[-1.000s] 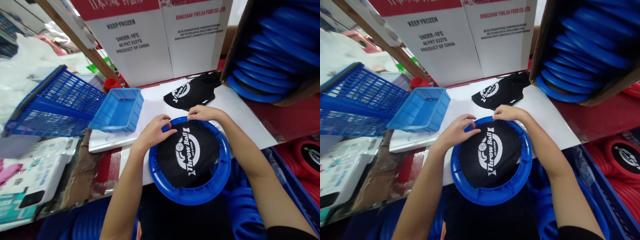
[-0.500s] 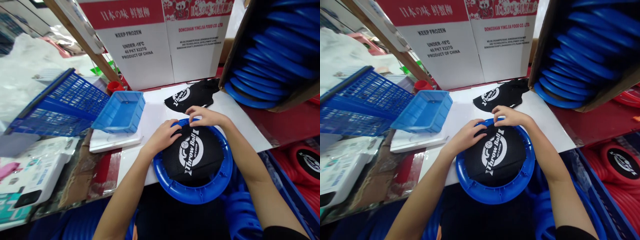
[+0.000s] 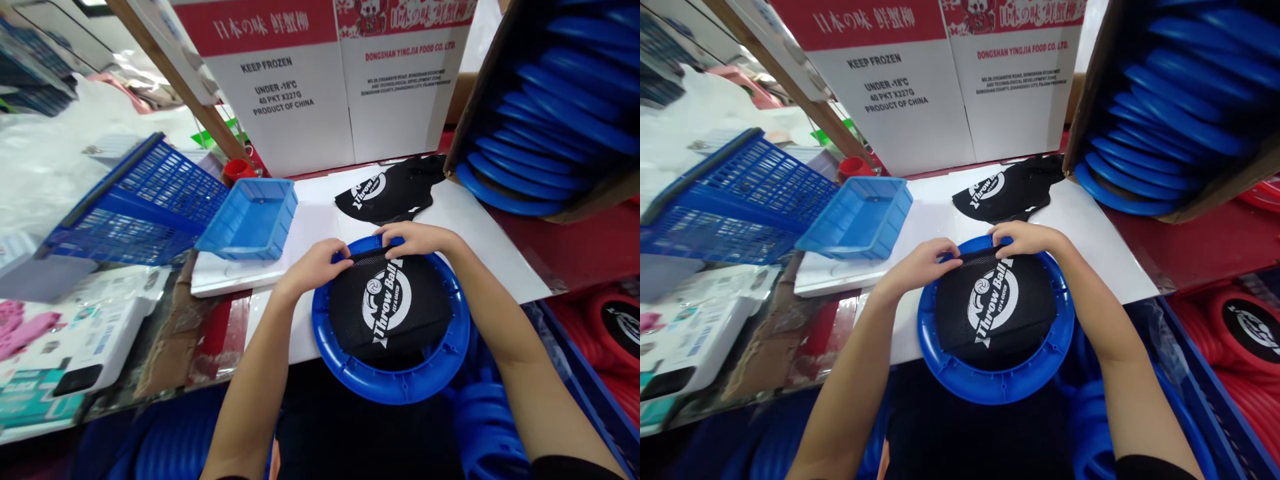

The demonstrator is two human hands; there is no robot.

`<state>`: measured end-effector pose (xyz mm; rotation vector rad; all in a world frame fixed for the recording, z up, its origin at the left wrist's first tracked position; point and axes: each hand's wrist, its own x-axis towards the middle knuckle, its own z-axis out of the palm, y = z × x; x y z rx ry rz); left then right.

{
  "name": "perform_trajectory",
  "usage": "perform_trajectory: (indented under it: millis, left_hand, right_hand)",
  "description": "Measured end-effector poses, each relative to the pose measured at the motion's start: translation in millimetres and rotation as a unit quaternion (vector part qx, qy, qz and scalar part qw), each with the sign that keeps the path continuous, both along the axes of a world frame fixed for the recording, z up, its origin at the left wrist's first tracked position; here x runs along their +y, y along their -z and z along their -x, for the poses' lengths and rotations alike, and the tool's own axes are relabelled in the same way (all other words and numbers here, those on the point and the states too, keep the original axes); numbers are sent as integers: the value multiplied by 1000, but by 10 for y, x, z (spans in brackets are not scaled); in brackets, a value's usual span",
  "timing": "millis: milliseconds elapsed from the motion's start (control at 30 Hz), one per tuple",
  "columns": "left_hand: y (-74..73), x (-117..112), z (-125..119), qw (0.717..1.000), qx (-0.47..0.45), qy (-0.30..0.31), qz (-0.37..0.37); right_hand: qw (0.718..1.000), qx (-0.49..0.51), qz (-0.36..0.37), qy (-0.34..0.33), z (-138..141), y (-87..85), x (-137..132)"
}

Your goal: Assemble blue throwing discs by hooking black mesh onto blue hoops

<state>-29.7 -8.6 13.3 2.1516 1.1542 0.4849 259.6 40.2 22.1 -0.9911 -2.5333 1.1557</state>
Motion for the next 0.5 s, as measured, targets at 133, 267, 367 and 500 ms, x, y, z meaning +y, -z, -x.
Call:
perform_trajectory:
  millis: [133,267,367,500]
  left_hand:
    - [-12,56,35,995,-50,-59,59]
    - [26,64,-10,992,-79,-88,53]
    - [66,77,-33,990,-79,-105,45]
    - [112,106,-30,990,-77,-110,44]
  right_hand:
    - [997,49,45,47,-42,-14,43]
    - [989,90,87,83,-52,31,70]
    - [984,111,104,94,-56,79,94]
    - [986,105,98,91,-59,117,128]
